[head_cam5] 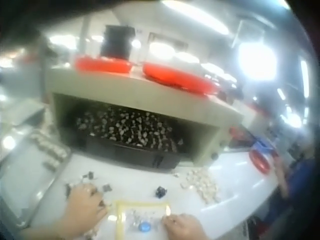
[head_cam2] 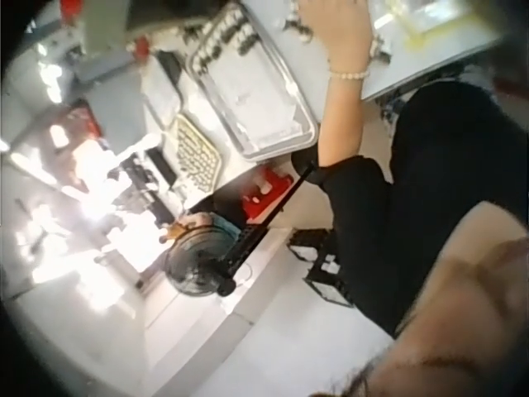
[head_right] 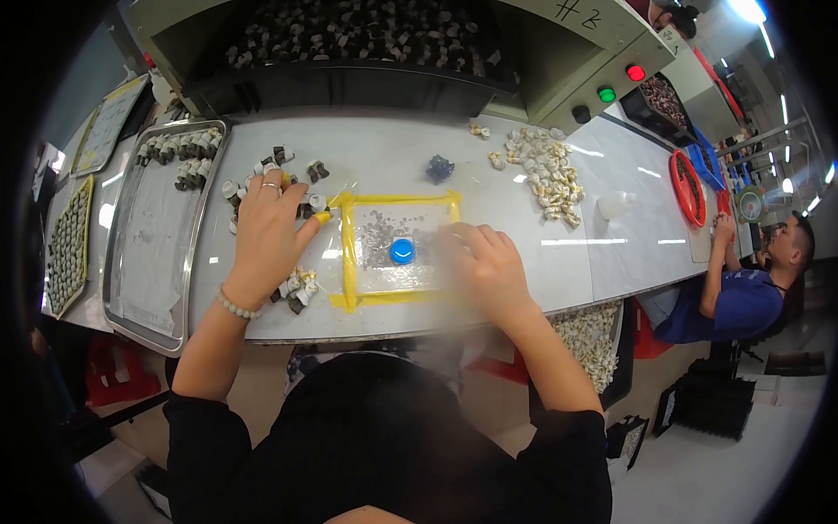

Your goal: The person assembles small electronic components or switches by applying glue from a glue bottle and placing the pieces into a plastic tray on a workbench.

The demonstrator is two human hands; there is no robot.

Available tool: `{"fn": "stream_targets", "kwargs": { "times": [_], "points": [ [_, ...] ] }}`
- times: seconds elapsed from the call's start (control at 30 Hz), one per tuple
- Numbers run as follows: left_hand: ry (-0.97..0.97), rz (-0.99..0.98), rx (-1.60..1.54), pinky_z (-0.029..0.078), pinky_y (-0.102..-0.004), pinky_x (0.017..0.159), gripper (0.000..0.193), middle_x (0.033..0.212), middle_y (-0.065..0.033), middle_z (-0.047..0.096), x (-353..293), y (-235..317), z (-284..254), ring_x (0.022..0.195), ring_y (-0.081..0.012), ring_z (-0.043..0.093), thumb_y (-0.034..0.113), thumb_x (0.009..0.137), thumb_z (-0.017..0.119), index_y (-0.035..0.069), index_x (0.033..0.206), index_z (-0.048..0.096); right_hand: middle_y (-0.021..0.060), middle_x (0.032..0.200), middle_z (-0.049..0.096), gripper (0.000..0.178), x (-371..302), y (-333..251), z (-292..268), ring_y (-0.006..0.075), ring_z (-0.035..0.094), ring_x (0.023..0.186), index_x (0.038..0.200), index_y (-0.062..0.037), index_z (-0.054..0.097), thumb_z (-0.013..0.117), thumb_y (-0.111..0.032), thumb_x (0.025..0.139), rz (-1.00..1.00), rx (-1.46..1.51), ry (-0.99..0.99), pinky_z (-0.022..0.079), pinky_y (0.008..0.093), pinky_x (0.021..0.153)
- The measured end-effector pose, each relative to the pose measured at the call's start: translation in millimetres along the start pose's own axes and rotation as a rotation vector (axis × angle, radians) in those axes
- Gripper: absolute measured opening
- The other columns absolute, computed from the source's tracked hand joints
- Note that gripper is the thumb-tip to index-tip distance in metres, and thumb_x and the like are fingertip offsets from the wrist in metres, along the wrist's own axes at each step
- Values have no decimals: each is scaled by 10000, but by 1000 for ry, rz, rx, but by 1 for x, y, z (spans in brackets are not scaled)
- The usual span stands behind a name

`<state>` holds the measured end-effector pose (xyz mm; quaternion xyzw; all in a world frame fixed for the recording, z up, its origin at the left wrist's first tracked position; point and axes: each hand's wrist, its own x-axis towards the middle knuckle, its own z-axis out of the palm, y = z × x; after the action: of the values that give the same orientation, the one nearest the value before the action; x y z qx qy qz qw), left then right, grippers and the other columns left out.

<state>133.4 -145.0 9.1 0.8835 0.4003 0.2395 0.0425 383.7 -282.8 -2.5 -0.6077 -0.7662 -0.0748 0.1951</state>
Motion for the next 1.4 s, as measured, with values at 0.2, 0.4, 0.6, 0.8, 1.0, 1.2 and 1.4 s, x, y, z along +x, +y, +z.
{"fn": "stream_targets", "kwargs": {
  "times": [0.2, 0.4, 0.6, 0.8, 1.0, 1.2, 1.4],
  "points": [
    [21, 37, -63, 398, -384, 786, 229, 1016, -96, 525, 4, -2, 17, 960, -262, 481, 92, 674, 679, 22, 883, 616, 81, 906, 625, 257, -2, 9, 1, 235, 590, 780, 987, -32, 663, 678, -36, 731, 35, 136, 2, 480, 345, 674],
    [-55, 40, -74, 346, -409, 870, 266, 1111, -94, 507, 3, 0, 16, 1074, -285, 441, 97, 688, 685, 48, 932, 593, 95, 879, 618, 216, 4, 6, -6, 242, 599, 771, 956, -22, 668, 687, -57, 744, 177, 275, -66, 494, 323, 675],
    [-29, 62, -87, 348, -419, 911, 301, 1115, -108, 529, 0, -3, 16, 1120, -308, 436, 86, 676, 696, 43, 951, 581, 80, 861, 608, 196, 19, -10, -7, 212, 607, 736, 938, -23, 678, 683, -60, 746, 214, 453, -89, 494, 297, 649],
    [-148, -223, -1068, 461, -326, 869, 244, 993, -89, 614, -5, 12, -14, 942, -191, 585, -25, 733, 626, 13, 966, 563, 80, 852, 612, 191, 37, -19, -4, 224, 608, 735, 931, -43, 687, 687, -69, 742, 113, 363, -194, 499, 306, 643],
    [-311, -467, -1738, 473, -253, 846, 262, 1035, -73, 594, -41, 23, -19, 931, -103, 569, -52, 807, 585, -38, 1068, 561, 85, 843, 609, 191, 42, -18, -1, 234, 607, 736, 926, -39, 689, 690, -64, 737, 40, 352, -241, 498, 306, 638],
    [-315, -460, -1892, 468, -295, 885, 291, 1095, -86, 598, -68, 47, 2, 967, -157, 596, 57, 897, 568, -25, 1174, 539, 81, 839, 605, 185, 40, -22, -3, 220, 602, 747, 931, -35, 688, 693, -61, 748, 116, 414, -189, 493, 297, 649],
    [-297, -511, -1864, 472, -281, 860, 367, 1131, -83, 589, -82, 62, 26, 964, -160, 600, 71, 920, 555, -10, 1272, 489, 81, 863, 608, 194, 37, -22, -5, 211, 601, 753, 949, -39, 687, 690, -65, 757, 143, 416, -176, 490, 290, 652]
  ]
}}
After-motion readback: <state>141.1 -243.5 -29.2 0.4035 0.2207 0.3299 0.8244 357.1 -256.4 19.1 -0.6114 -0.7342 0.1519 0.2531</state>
